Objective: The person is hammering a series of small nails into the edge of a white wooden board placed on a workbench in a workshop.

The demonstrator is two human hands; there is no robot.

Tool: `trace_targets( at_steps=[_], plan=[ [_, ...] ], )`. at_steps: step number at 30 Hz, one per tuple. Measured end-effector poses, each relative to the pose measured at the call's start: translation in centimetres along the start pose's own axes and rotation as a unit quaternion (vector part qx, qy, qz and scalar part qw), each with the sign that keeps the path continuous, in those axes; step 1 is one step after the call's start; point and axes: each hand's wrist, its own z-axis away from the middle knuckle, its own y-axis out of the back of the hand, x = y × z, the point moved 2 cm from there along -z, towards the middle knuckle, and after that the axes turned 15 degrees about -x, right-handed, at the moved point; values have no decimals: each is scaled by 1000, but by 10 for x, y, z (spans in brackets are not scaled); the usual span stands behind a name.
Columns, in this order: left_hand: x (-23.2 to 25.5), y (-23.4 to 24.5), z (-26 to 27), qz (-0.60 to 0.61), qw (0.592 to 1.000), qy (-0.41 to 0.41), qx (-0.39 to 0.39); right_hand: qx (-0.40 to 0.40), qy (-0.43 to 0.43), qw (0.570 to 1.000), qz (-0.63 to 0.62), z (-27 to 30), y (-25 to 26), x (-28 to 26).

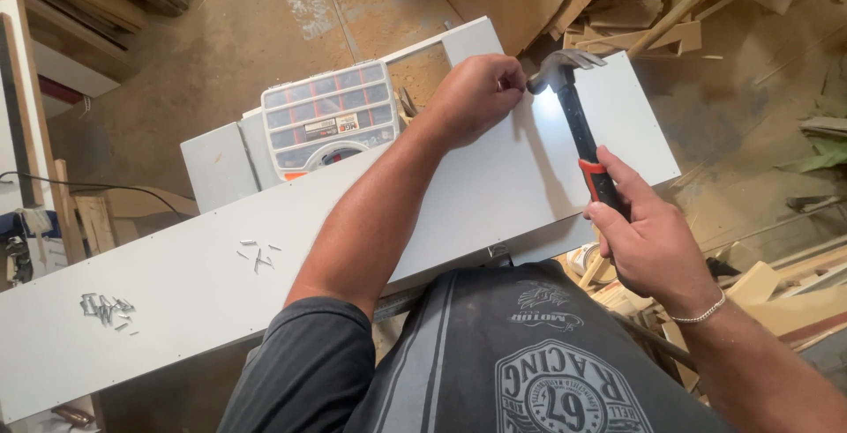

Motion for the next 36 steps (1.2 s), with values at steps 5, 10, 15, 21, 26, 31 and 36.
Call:
trace_targets(
  at_steps=[5, 10, 15, 21, 26, 31, 36],
  plan=[
    [1, -1, 8, -66, 989, 63, -117, 53, 34, 997, -36, 3, 7, 3],
    [20, 6, 16, -61, 971, 147, -176, -5, -22, 1000, 21, -8, 2, 2],
    [-1, -2, 8, -66, 977, 133, -152, 22, 48, 998, 14, -4, 5, 13],
    [2, -1, 10, -68, 978, 135, -145, -6, -1, 999, 33, 1, 3, -8],
    [10, 4, 15, -69, 975, 137, -161, 15, -45, 998, 33, 6, 6, -5],
    [13, 5, 15, -64, 974, 148, -156, -40, -44, 997, 53, 0, 0, -11],
    [6, 3, 14, -56, 976, 138, -158, 30, 22, 999, 33, 1, -1, 18]
  ],
)
